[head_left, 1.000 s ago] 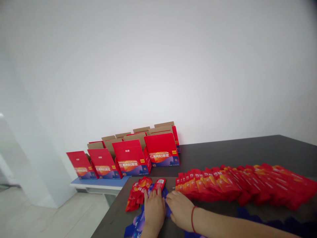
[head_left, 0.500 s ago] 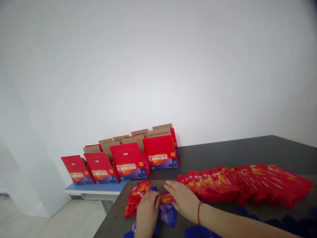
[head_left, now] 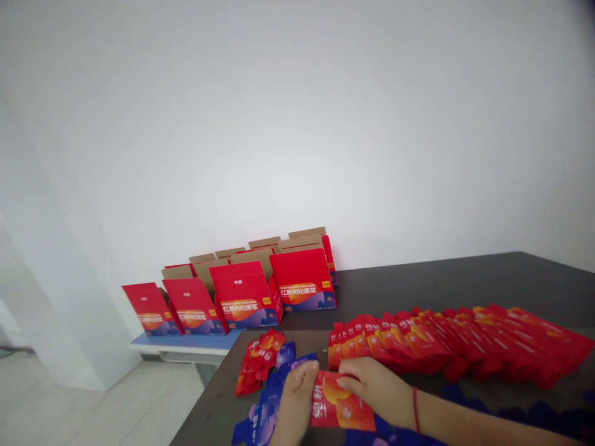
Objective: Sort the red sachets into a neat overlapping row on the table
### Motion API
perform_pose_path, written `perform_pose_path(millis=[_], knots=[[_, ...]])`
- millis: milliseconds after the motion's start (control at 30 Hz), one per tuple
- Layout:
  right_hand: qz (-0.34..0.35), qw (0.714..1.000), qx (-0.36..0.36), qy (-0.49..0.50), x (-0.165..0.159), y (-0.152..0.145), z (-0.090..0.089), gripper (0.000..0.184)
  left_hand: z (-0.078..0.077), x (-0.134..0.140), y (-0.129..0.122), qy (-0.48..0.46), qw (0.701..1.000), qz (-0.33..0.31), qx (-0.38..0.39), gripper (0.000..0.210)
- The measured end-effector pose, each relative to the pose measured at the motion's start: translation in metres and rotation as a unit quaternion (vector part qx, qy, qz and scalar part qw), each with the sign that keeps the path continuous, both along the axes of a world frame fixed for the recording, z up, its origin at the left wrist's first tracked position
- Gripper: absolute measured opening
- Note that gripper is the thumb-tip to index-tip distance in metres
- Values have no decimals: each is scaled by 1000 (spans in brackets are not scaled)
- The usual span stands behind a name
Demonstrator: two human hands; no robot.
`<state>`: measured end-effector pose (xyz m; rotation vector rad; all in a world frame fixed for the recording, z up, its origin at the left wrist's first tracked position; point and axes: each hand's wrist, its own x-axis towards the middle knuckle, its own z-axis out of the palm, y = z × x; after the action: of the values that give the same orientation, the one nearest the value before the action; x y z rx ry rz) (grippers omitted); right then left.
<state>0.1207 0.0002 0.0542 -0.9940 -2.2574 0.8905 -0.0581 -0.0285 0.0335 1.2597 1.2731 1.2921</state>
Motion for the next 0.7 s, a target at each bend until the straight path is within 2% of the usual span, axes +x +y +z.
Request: perform_pose_path(millis=[67, 167, 267, 333, 467, 567, 700], knots=[[-10, 1000, -11, 14, 6, -2, -2, 22, -1, 4, 0, -81, 996, 20, -14, 39], [-52, 996, -51, 47, 10, 1, -8, 23, -4, 10, 2, -170, 983, 37, -51, 49], [-71, 976, -175, 109, 6, 4, -13, 19, -11, 16, 4, -155, 985, -6, -82, 52], [-49, 952, -265, 147, 2, 3, -12, 16, -16, 20, 5, -133, 988, -5, -73, 51], [65, 908, -381, 163, -1, -3, -5, 24, -26, 19, 9, -137, 989, 29, -54, 48], [79, 895, -413, 146, 1, -6, -7, 27, -29, 15, 12, -118, 991, 38, -46, 48], [25, 911, -397, 112, 3, -6, -14, 26, -26, 12, 12, -123, 990, 56, -47, 49]])
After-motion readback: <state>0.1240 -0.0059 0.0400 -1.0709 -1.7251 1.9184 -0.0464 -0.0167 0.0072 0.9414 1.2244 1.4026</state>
